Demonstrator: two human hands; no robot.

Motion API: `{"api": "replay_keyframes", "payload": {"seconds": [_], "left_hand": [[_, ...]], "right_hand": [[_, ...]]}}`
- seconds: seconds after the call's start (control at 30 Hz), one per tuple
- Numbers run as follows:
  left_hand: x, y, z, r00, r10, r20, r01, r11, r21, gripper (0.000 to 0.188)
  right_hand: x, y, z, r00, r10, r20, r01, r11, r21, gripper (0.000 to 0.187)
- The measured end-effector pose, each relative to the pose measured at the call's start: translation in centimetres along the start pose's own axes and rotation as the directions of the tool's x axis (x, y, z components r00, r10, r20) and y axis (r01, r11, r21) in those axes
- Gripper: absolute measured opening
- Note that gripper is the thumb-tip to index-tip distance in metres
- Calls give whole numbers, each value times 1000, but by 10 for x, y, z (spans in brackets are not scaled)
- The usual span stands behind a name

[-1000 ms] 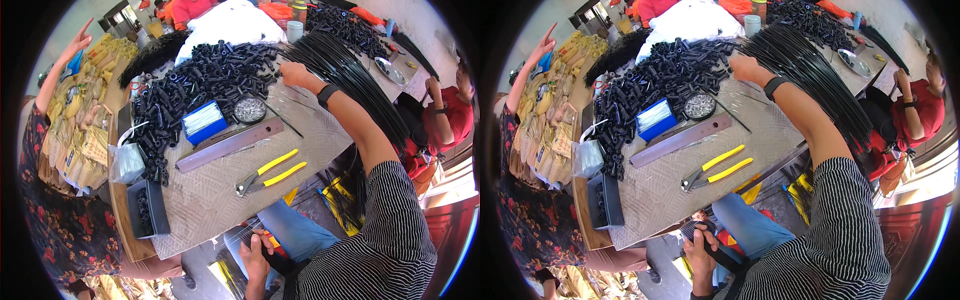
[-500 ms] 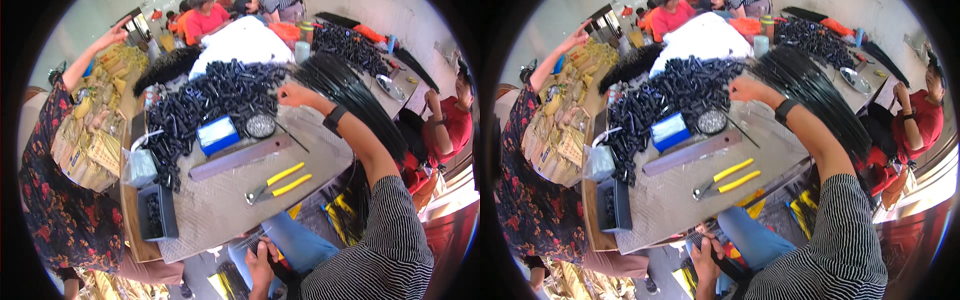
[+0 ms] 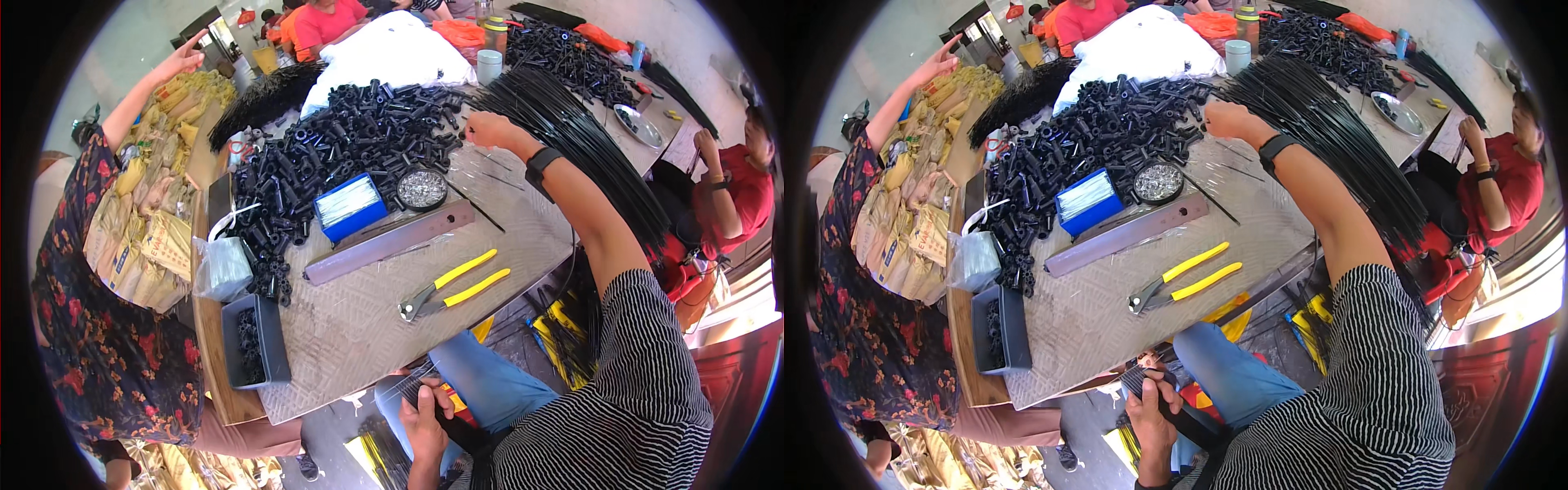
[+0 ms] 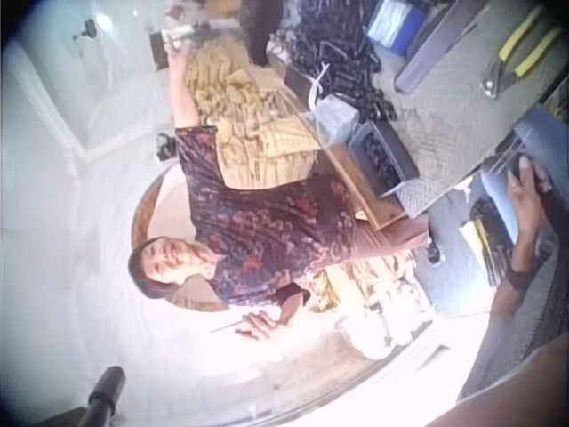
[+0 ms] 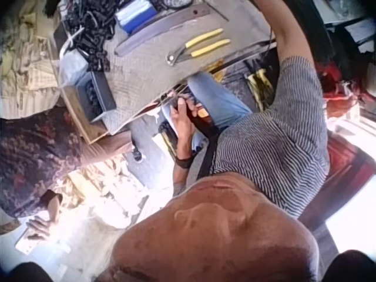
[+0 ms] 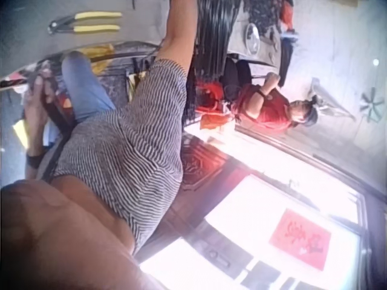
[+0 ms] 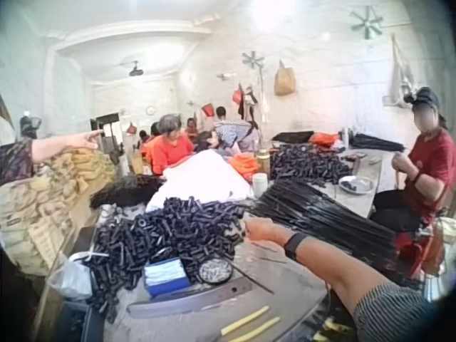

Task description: Assembling components of umbrella frames by hand using pliers.

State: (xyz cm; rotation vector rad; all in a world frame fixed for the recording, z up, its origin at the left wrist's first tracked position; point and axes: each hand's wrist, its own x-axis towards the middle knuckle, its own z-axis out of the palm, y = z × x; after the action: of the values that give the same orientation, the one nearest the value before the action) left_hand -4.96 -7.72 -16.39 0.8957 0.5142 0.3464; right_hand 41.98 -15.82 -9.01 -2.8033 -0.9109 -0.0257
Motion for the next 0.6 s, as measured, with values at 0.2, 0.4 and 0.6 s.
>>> {"api": "replay_keyframes", "payload": {"seconds": [0.2,0.4,0.6], "left_hand": [[1,-1,2,1000,-13,-10,13,1000,-11,18],[4,-5,0,1000,-16,-19,15,998,-57,26],[3,-3,-3,999,-37,18,37,998,-43,30]], "right_hand": [[3,10,7,999,44,13,-43,994,-100,17],[-1,14,14,985,-153,-82,129,961,-244,15],[-6,2,23,957,-288,-38,233,839,-493,15]]}}
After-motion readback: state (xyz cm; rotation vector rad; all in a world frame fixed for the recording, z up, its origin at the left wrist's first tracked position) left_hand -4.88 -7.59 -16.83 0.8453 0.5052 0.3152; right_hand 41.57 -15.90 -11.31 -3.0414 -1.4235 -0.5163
